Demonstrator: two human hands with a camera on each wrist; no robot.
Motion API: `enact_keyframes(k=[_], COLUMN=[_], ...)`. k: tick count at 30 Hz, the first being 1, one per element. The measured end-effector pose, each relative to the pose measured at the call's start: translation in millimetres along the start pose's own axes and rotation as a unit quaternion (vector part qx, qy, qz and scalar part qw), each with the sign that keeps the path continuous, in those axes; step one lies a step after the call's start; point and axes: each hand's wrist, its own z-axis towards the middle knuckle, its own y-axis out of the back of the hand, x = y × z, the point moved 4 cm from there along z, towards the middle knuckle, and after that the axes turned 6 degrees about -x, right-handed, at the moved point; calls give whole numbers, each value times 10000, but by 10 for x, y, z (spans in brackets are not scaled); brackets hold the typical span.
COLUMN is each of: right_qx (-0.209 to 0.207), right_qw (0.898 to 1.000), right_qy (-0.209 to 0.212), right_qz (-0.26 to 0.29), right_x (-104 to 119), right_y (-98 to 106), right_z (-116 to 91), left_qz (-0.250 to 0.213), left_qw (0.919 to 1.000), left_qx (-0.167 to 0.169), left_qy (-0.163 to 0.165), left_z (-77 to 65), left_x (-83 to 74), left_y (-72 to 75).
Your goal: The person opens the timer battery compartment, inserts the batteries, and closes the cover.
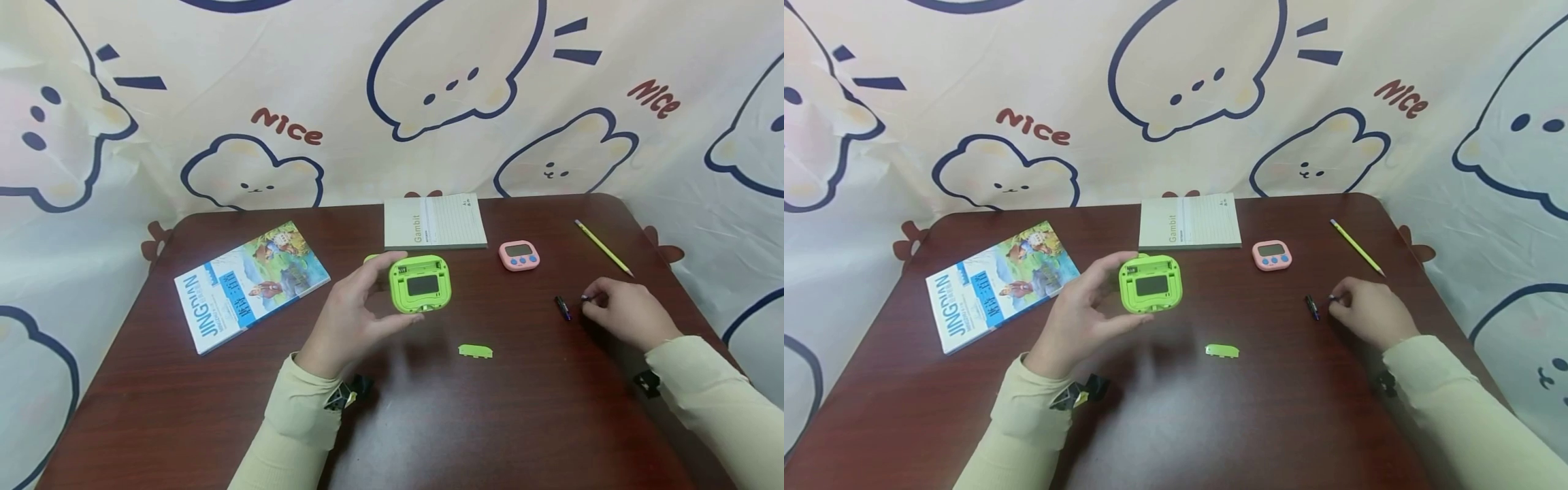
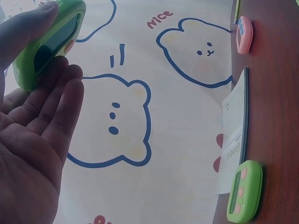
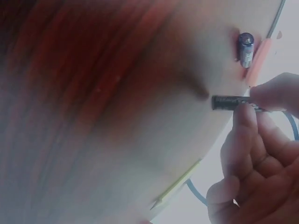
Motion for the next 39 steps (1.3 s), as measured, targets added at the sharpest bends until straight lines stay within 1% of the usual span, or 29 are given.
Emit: enact_keyframes(k=[6, 9, 11, 15, 17, 20, 23, 26, 31, 36, 39], right_qx=[-272, -445, -480, -455, -501, -596, -674, -766, -925, -978, -1060], right_qw=[9990, 9968, 9944, 9842, 9775, 9692, 9628, 9571, 9492, 9354, 9246], right_qy=[-133, -124, -133, -205, -249, -308, -355, -263, -48, -50, -3], right_qz=[334, 652, 935, 1702, 2036, 2371, 2593, 2783, 3008, 3399, 3660], right_x=[15, 47, 82, 194, 263, 352, 434, 528, 702, 858, 938], right_y=[52, 84, 102, 117, 119, 106, 89, 78, 68, 58, 57], right_z=[-15, -40, -54, -74, -85, -105, -134, -156, -182, -187, -178], left_qz=[4, 12, 16, -127, -284, -612, -882, -1041, -1126, -1140, -1142], left_qw=[10000, 10000, 10000, 9999, 9996, 9977, 9950, 9927, 9917, 9917, 9918], left_qx=[-24, -30, -40, -30, -13, 20, 61, 78, 45, 37, 52], left_qy=[-48, -65, -66, 10, 95, 279, 471, 598, 613, 596, 575], left_z=[-10, -14, -15, -20, -24, -27, -28, -30, -34, -29, -26], left_x=[1, -1, 2, 13, 21, 30, 40, 47, 45, 52, 60], left_y=[7, 9, 5, -12, -26, -48, -68, -81, -85, -86, -91])
